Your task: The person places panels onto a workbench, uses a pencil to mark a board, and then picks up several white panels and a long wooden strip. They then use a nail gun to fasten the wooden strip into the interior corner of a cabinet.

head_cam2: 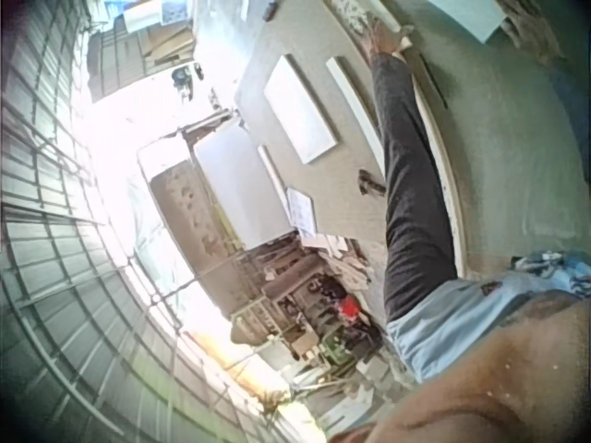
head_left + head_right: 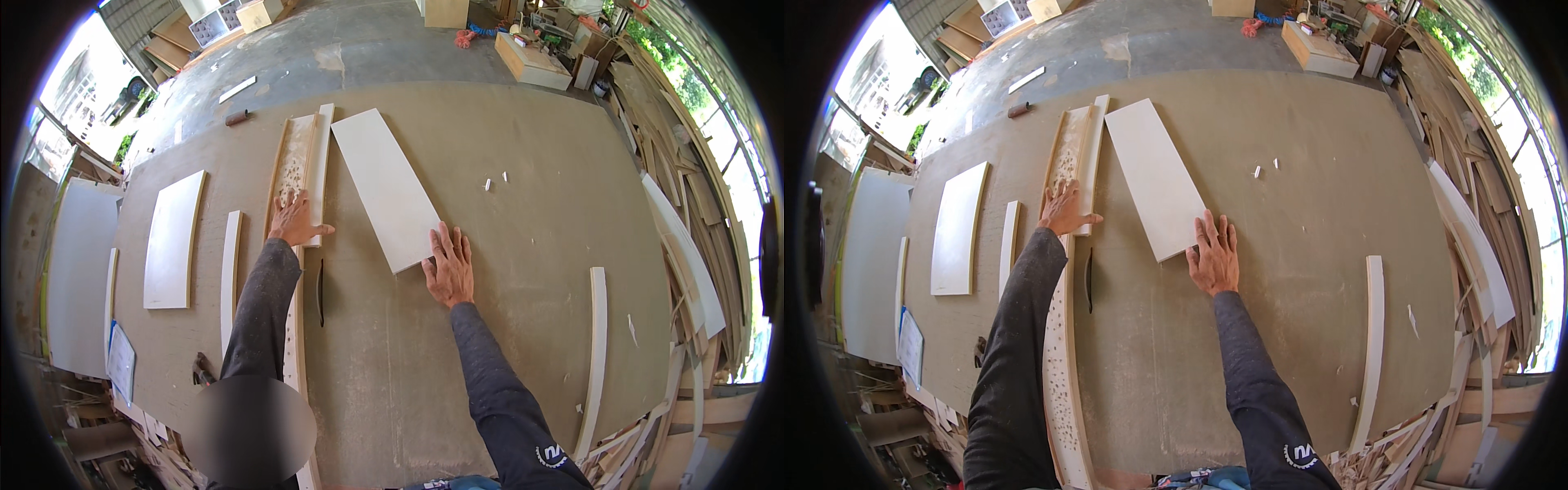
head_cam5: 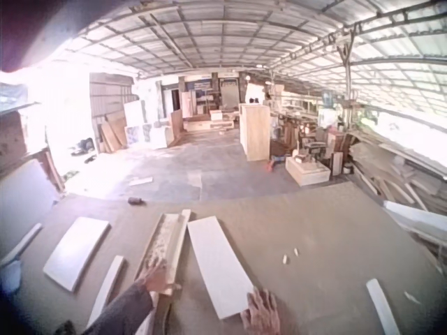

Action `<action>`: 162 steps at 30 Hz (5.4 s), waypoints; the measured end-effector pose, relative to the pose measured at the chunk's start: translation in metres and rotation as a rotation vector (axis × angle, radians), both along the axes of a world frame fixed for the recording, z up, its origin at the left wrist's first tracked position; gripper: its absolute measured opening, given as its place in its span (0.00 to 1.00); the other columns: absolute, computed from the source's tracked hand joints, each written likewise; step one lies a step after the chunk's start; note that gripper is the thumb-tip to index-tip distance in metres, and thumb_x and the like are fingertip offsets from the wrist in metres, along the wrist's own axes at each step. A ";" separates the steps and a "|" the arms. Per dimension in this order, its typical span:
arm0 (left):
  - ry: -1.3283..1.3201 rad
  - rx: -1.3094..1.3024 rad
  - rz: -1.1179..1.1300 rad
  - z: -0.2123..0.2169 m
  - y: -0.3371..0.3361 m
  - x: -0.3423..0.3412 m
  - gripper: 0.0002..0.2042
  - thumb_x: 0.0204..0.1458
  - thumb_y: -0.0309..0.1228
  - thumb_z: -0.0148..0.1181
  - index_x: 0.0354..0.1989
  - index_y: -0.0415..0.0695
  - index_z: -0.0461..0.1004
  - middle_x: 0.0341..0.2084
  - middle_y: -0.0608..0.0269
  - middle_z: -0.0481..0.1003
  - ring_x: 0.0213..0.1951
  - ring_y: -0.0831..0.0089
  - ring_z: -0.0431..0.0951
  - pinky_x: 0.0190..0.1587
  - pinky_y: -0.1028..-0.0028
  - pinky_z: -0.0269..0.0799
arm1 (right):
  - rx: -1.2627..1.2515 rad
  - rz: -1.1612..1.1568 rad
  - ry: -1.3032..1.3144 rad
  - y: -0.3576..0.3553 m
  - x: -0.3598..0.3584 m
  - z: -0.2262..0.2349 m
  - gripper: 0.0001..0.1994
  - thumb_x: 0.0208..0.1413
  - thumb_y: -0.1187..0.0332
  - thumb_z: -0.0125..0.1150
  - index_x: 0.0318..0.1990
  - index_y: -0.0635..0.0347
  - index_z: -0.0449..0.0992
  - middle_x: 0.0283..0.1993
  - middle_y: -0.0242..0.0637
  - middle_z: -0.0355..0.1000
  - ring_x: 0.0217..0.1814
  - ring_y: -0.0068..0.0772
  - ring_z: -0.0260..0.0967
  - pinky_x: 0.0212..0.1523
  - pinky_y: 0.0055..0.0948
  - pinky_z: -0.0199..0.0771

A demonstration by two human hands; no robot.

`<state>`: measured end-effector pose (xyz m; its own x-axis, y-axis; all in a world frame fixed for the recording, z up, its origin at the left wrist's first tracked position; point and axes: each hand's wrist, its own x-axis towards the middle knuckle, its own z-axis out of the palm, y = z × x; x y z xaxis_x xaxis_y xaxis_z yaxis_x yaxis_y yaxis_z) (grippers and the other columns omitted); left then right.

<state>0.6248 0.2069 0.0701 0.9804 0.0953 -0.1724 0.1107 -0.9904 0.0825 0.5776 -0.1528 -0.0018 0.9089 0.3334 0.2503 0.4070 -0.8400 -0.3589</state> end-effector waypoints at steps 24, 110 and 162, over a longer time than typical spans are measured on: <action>-0.348 -0.164 0.473 0.018 0.143 -0.225 0.34 0.53 0.25 0.55 0.65 0.24 0.49 0.67 0.28 0.50 0.69 0.37 0.50 0.72 0.56 0.48 | -0.037 -0.052 0.009 -0.006 0.008 -0.004 0.37 0.60 0.42 0.46 0.67 0.63 0.63 0.76 0.42 0.49 0.78 0.57 0.37 0.76 0.54 0.34; -0.731 -1.461 1.586 -0.059 -0.246 -0.674 0.11 0.56 0.27 0.63 0.31 0.30 0.69 0.25 0.48 0.77 0.21 0.62 0.81 0.21 0.69 0.81 | 0.510 -0.155 0.582 0.071 -0.362 -0.019 0.10 0.47 0.62 0.72 0.30 0.59 0.85 0.27 0.47 0.78 0.28 0.48 0.76 0.31 0.41 0.74; -0.592 -1.426 1.633 -0.053 -0.213 -0.590 0.09 0.55 0.28 0.61 0.31 0.33 0.71 0.24 0.58 0.72 0.23 0.67 0.76 0.24 0.69 0.81 | 0.356 -0.273 0.664 0.102 -0.255 0.004 0.16 0.43 0.54 0.74 0.28 0.58 0.80 0.32 0.43 0.79 0.36 0.47 0.78 0.37 0.43 0.75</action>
<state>0.0350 -0.0058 0.0170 0.1647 0.7412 -0.6508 0.2161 0.6166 0.7570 0.3223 -0.0505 0.0024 0.9435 0.0795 -0.3218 -0.1889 -0.6689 -0.7190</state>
